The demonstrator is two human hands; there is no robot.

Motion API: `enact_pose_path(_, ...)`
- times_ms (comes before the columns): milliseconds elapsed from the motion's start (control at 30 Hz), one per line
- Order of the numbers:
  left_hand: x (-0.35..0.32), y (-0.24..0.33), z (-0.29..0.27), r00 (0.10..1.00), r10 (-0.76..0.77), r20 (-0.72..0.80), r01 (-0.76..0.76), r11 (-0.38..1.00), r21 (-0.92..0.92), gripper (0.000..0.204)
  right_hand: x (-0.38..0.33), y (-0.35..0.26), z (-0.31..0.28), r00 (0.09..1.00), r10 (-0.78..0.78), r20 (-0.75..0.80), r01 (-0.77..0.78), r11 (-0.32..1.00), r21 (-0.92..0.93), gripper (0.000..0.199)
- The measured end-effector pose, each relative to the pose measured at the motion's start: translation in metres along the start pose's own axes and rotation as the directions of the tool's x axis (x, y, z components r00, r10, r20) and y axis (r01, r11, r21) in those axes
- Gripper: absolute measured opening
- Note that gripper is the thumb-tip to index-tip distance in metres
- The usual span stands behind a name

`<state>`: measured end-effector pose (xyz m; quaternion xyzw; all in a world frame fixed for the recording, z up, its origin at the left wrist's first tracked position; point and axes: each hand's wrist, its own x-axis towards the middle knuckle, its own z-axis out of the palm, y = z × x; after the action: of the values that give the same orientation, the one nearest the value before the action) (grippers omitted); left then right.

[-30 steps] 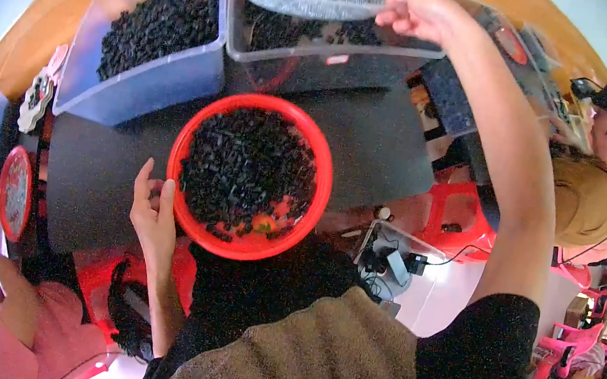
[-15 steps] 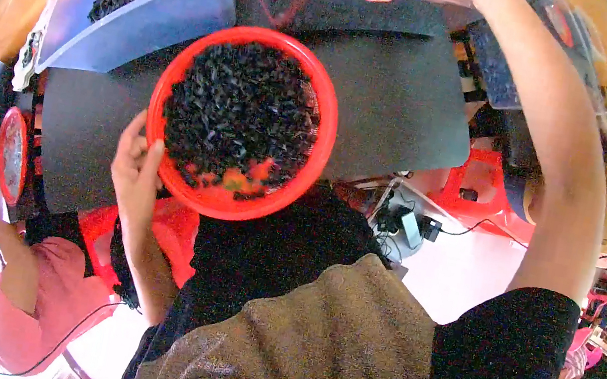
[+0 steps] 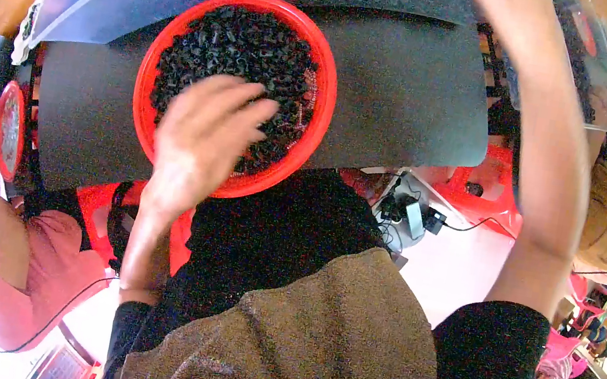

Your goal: The person assembles small black plastic components by hand, transfers plastic parts from a storage container into a red tray, and resumes assembling the components by hand.

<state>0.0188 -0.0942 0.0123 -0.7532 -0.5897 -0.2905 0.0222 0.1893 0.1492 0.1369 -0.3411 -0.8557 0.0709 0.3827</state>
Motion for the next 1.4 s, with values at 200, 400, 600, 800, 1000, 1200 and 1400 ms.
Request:
enact_pose_path(200, 0.024, -0.008, 0.000, 0.969, 0.146, 0.201, -0.143, 0.989, -0.026, 0.034, -0.099, -0.016, 0.014, 0.964, -0.251, -0.088, 0.257, 0.964, 0.064, 0.017)
enact_pose_path(400, 0.027, 0.001, -0.010, 0.989, 0.009, 0.148, -0.026, 0.993, 0.115, 0.024, -0.152, 0.021, 0.048, 0.962, 0.246, 0.120, -0.273, 0.891, 0.361, 0.012)
enact_pose_path(600, 0.048, 0.015, 0.017, 0.985, -0.006, 0.170, -0.014, 0.994, 0.111, 0.017, -0.174, 0.048, 0.060, 0.922, 0.331, 0.200, -0.387, 0.782, 0.489, 0.010)
enact_pose_path(800, 0.057, 0.015, 0.019, 0.960, -0.050, 0.274, -0.008, 0.978, 0.206, 0.012, -0.179, 0.050, 0.060, 0.888, 0.346, 0.304, -0.459, 0.716, 0.525, 0.013)
enact_pose_path(1000, 0.064, 0.011, 0.019, 0.951, -0.061, 0.302, 0.030, 0.994, 0.107, 0.009, -0.178, 0.045, 0.066, 0.947, 0.257, 0.193, -0.321, 0.784, 0.531, 0.010)
enact_pose_path(1200, 0.064, 0.000, 0.022, 0.973, -0.093, 0.209, 0.115, 0.989, -0.097, 0.009, -0.179, 0.045, 0.068, 0.954, 0.262, 0.148, -0.299, 0.787, 0.539, 0.010)
enact_pose_path(1400, 0.071, -0.008, 0.033, 0.982, 0.029, 0.189, -0.014, 0.997, -0.080, 0.008, -0.179, 0.045, 0.075, 0.965, 0.247, 0.089, -0.259, 0.842, 0.473, 0.012)
